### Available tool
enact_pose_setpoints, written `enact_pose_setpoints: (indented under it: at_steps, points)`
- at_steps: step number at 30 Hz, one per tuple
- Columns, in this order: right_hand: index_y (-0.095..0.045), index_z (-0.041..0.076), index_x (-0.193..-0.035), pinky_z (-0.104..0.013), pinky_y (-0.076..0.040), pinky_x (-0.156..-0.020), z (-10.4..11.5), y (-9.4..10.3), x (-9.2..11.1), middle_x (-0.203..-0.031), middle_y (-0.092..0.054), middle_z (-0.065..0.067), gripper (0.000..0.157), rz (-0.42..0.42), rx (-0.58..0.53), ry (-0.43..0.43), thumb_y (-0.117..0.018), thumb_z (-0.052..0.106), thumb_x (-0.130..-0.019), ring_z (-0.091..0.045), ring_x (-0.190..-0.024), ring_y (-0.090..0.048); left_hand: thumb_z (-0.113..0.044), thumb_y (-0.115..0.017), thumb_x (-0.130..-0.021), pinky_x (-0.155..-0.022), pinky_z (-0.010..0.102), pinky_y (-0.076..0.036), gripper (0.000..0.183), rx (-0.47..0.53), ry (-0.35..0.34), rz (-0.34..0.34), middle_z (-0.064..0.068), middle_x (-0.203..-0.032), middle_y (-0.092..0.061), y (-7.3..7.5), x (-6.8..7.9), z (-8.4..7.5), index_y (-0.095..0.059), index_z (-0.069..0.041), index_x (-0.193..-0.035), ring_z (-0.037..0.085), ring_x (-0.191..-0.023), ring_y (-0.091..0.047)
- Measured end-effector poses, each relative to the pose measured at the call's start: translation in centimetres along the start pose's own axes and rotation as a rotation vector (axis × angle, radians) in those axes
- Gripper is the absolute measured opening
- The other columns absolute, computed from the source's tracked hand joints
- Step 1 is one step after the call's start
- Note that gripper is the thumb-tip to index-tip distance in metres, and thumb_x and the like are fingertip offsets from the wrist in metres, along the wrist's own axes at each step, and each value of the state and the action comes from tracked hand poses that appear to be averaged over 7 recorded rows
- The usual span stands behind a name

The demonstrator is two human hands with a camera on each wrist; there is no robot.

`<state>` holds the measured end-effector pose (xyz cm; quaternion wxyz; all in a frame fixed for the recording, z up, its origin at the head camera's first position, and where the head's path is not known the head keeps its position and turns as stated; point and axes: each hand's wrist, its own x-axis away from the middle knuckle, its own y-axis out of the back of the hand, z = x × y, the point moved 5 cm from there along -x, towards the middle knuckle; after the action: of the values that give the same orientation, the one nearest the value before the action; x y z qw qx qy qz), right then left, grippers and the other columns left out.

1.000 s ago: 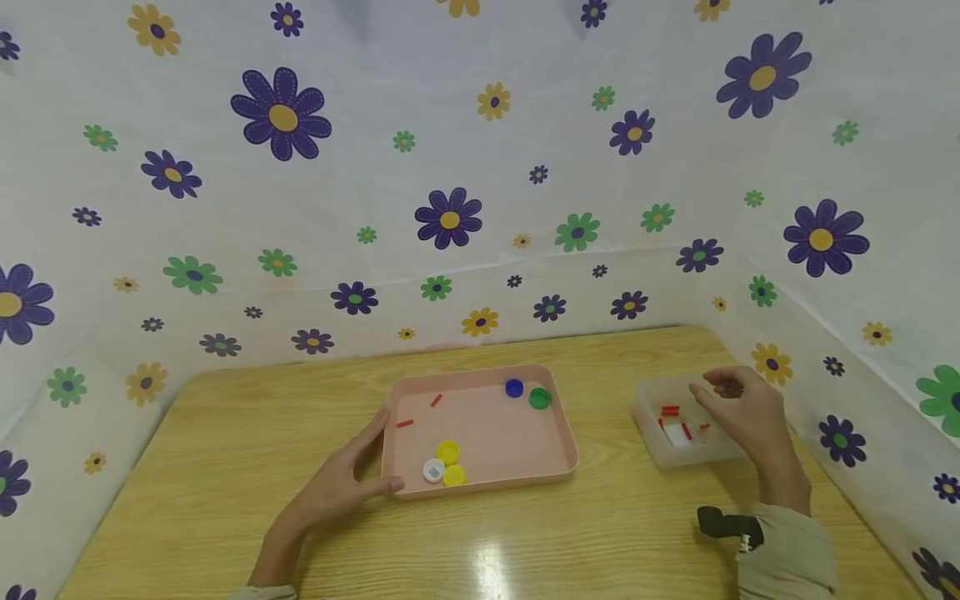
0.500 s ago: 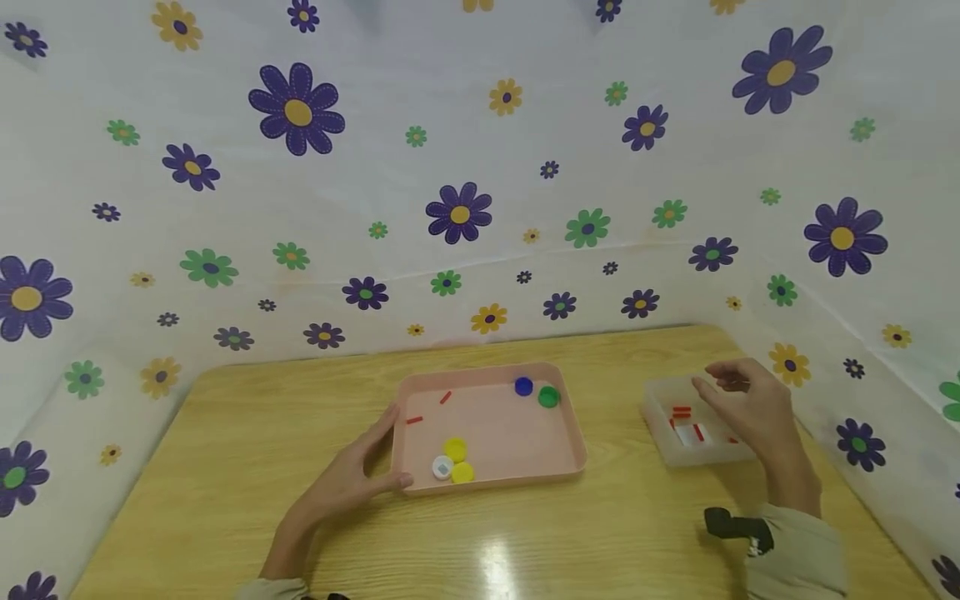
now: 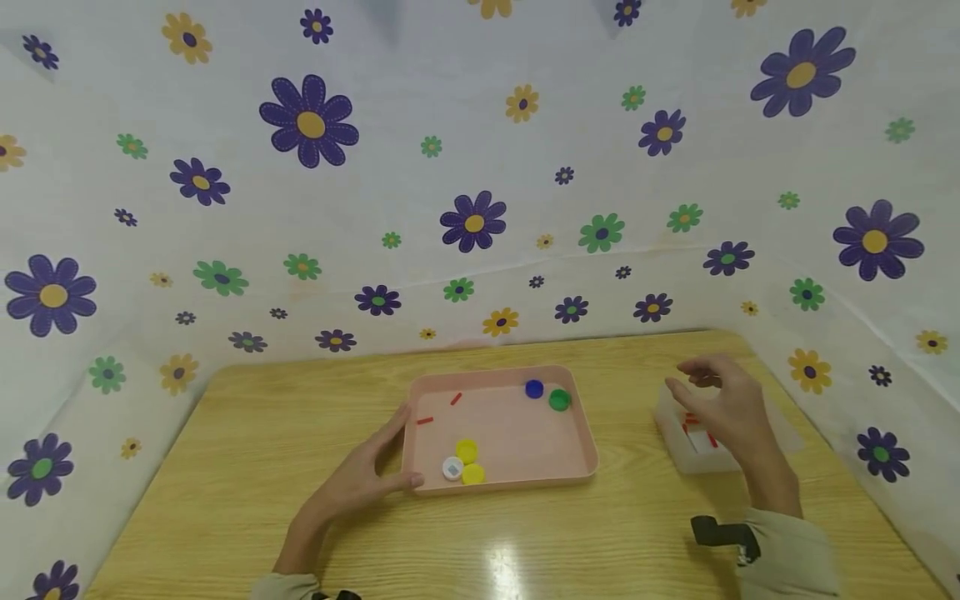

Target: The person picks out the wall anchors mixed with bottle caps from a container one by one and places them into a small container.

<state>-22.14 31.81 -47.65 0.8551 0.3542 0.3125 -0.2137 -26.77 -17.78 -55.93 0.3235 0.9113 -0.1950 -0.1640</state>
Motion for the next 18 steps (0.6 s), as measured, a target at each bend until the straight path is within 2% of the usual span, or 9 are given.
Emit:
enact_pose_setpoints:
  at_steps: [5, 11, 18]
  points:
    - [-0.071, -0.001, -0.104, -0.003, -0.044, -0.076, 0.9, -1.1, -0.1, -0.098, -0.068, -0.013, 0.025, 0.007, -0.015, 0.027, -0.084, 0.004, -0.083, -0.009, -0.085, -0.06, -0.043, -0.085, -0.084, -0.125, 0.05, -0.016, 0.106, 0.008, -0.01, -0.004, -0.007, -0.169, -0.016, 0.2, 0.1, 0.0, -0.019, -0.025, -0.166, 0.022, -0.155, -0.017]
    - [-0.07, -0.003, -0.101, -0.007, -0.048, -0.077, 2.5, -3.1, 0.0, -0.095, -0.068, -0.012, 0.025, 0.006, -0.065, 0.121, -0.083, -0.003, -0.08, -0.021, -0.082, -0.062, -0.04, -0.085, -0.084, -0.124, 0.052, -0.016, 0.105, 0.011, -0.045, -0.011, -0.007, -0.17, -0.016, -0.1, 0.3, 0.2, -0.021, -0.023, -0.166, 0.023, -0.155, -0.016]
    - [-0.071, 0.0, -0.1, -0.007, -0.049, -0.077, 4.0, -5.9, 0.2, -0.095, -0.067, -0.01, 0.024, 0.055, -0.083, 0.169, -0.084, -0.001, -0.08, -0.024, -0.083, -0.064, -0.04, -0.085, -0.085, -0.125, 0.051, -0.016, 0.106, 0.002, -0.038, -0.021, -0.009, -0.17, -0.015, -0.4, 0.2, 0.1, -0.02, -0.024, -0.166, 0.022, -0.156, -0.015]
